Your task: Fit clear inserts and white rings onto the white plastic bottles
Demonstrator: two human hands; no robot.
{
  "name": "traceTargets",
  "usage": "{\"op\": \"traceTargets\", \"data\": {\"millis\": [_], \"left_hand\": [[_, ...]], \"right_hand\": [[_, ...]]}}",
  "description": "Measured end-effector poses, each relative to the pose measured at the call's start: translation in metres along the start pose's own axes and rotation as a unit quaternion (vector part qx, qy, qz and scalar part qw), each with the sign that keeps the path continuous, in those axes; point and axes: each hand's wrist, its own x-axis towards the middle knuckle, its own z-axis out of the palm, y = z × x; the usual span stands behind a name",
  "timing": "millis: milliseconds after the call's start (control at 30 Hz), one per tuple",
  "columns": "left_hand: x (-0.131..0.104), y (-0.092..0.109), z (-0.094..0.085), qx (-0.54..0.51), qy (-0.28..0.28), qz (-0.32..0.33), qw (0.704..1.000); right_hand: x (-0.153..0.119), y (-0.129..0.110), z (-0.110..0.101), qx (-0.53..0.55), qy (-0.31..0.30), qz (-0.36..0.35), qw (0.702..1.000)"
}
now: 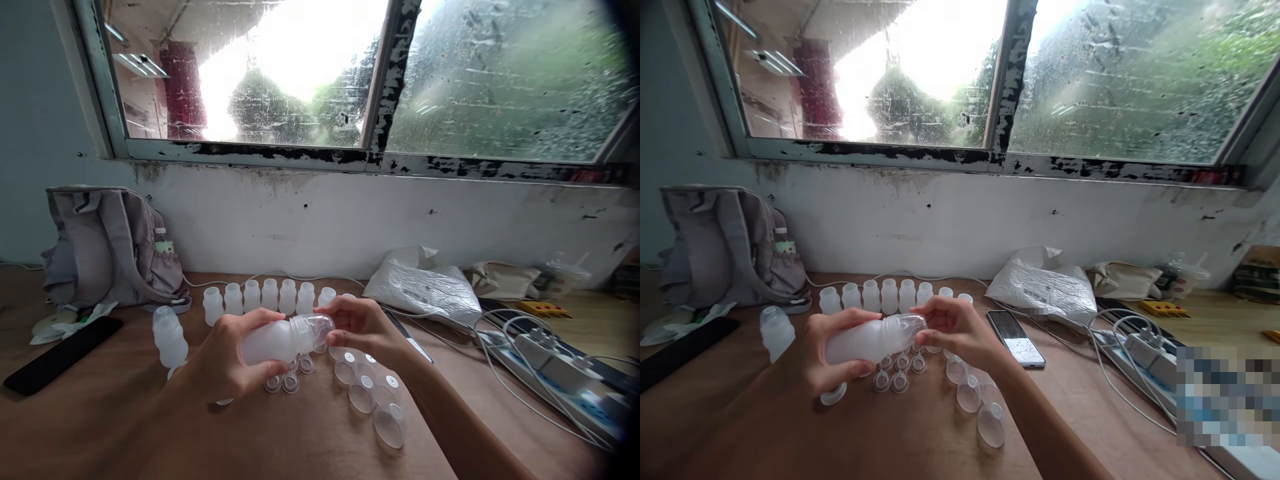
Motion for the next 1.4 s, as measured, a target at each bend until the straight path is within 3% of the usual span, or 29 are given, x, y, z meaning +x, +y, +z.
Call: {"op": "traceTargets", "data": {"millis": [167,300,400,500,800,967,1067,1133,1233,1400], "left_hand": [[-0.001,-0.002,0.009,0.024,0.050,-0.005,0.998],[0.001,-0.005,0.017,0.011,0.048,0.005,0.999],[0.002,-0.004,0.024,-0.081,-0.014,0.009,0.997],[0.002,-0.001,0.026,-0.161,-0.087,-0.008,0.983],[0.005,-0.016,0.038,-0.032,0.053,0.041,0.997],[0.008,-0.030,0.040,0.054,0.064,0.079,0.993],[0.010,-0.033,0.031,0.109,0.055,0.089,0.989],[0.012,-0.035,0.017,0.153,0.064,0.063,0.984],[0.015,-0.044,-0.014,0.234,0.097,-0.023,0.967],[0.019,-0.073,-0.063,0.348,0.144,-0.175,0.910]], "right_hand": [[0.001,0.001,0.003,0.005,0.001,0.008,1.000],[0.004,-0.002,0.008,-0.015,0.031,-0.032,0.999],[0.001,-0.010,0.008,-0.071,0.057,-0.049,0.995],[-0.004,-0.016,0.005,-0.132,0.039,-0.054,0.989],[0.000,-0.004,0.021,-0.214,0.003,-0.047,0.976],[0.005,0.013,0.031,-0.187,0.010,-0.061,0.980],[0.006,0.020,0.032,-0.174,0.008,-0.066,0.983],[0.006,0.019,0.031,-0.176,0.006,-0.067,0.982],[0.006,0.013,0.028,-0.197,0.029,-0.063,0.978],[0.008,0.011,0.023,-0.241,0.059,-0.051,0.967]]}}
